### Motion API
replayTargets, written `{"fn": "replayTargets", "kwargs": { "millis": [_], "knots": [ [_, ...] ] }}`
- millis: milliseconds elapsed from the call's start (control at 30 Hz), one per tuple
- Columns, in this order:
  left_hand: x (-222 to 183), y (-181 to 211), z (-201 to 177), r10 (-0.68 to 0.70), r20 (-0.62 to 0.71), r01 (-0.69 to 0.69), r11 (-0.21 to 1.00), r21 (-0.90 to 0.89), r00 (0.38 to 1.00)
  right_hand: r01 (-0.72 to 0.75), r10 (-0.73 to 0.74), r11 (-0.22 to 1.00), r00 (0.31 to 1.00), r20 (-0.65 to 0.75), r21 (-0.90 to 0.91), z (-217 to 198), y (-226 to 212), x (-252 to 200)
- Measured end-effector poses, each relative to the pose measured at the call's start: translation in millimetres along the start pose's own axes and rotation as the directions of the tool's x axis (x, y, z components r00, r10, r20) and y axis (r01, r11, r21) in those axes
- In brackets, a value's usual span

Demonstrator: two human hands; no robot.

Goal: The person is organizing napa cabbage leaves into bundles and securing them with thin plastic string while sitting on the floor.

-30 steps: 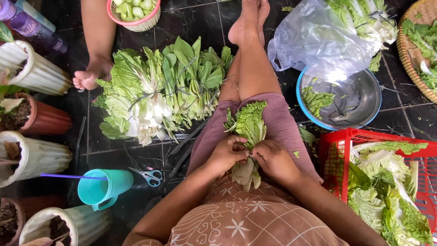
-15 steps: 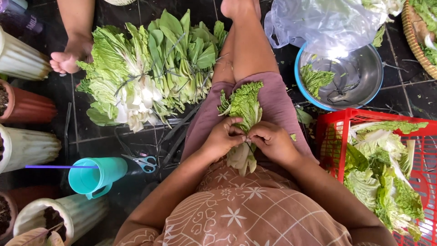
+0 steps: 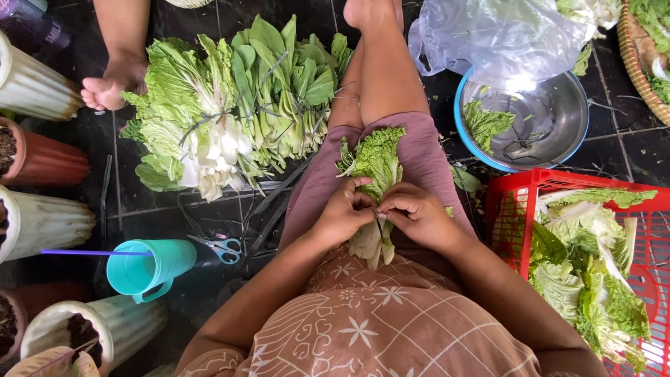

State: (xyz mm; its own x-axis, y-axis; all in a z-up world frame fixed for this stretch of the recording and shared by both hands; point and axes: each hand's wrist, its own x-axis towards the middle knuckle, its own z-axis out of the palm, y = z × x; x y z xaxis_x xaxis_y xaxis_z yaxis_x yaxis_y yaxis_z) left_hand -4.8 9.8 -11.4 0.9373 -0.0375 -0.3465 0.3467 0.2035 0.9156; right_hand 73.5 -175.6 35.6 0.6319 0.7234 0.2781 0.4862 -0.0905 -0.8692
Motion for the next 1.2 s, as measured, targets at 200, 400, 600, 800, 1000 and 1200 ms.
{"fn": "replayTargets", "kwargs": {
  "millis": [200, 400, 600, 800, 1000, 1200],
  "knots": [
    [-5.6, 4.3, 5.4, 0.094, -0.148, -0.048, 0.957, 0.286, 0.985, 0.02, -0.012, 0.992, 0.998, 0.063, -0.127, -10.7, -2.8, -15.4],
    [-4.4, -14.3, 5.2, 0.188, -0.178, -0.078, 0.866, 0.495, 0.966, 0.035, -0.014, 0.962, 0.997, 0.079, -0.272, -17.0, -0.9, -30.2],
    [-25.5, 25.8, 16.7, 0.081, -0.269, 0.099, 0.797, 0.596, 0.96, -0.056, 0.062, 0.971, 0.998, 0.02, -0.231, -26.2, -11.5, -27.5],
    [-44.0, 89.1, 51.9, -0.157, -0.199, 0.254, 0.595, 0.763, 0.967, -0.269, 0.242, 0.957, 0.947, -0.209, -0.112, -30.4, 1.3, -45.7],
    [-44.4, 81.6, 27.6, -0.086, -0.207, 0.168, 0.892, 0.419, 0.975, -0.296, 0.247, 0.947, 0.922, -0.299, -0.129, -40.5, 4.4, -50.9],
    [-50.9, 144.0, -48.1, 0.12, -0.529, -0.032, 0.985, 0.172, 0.84, -0.444, 0.407, 0.893, 0.866, -0.289, -0.073, -58.8, -8.7, -55.8]
  ]
}}
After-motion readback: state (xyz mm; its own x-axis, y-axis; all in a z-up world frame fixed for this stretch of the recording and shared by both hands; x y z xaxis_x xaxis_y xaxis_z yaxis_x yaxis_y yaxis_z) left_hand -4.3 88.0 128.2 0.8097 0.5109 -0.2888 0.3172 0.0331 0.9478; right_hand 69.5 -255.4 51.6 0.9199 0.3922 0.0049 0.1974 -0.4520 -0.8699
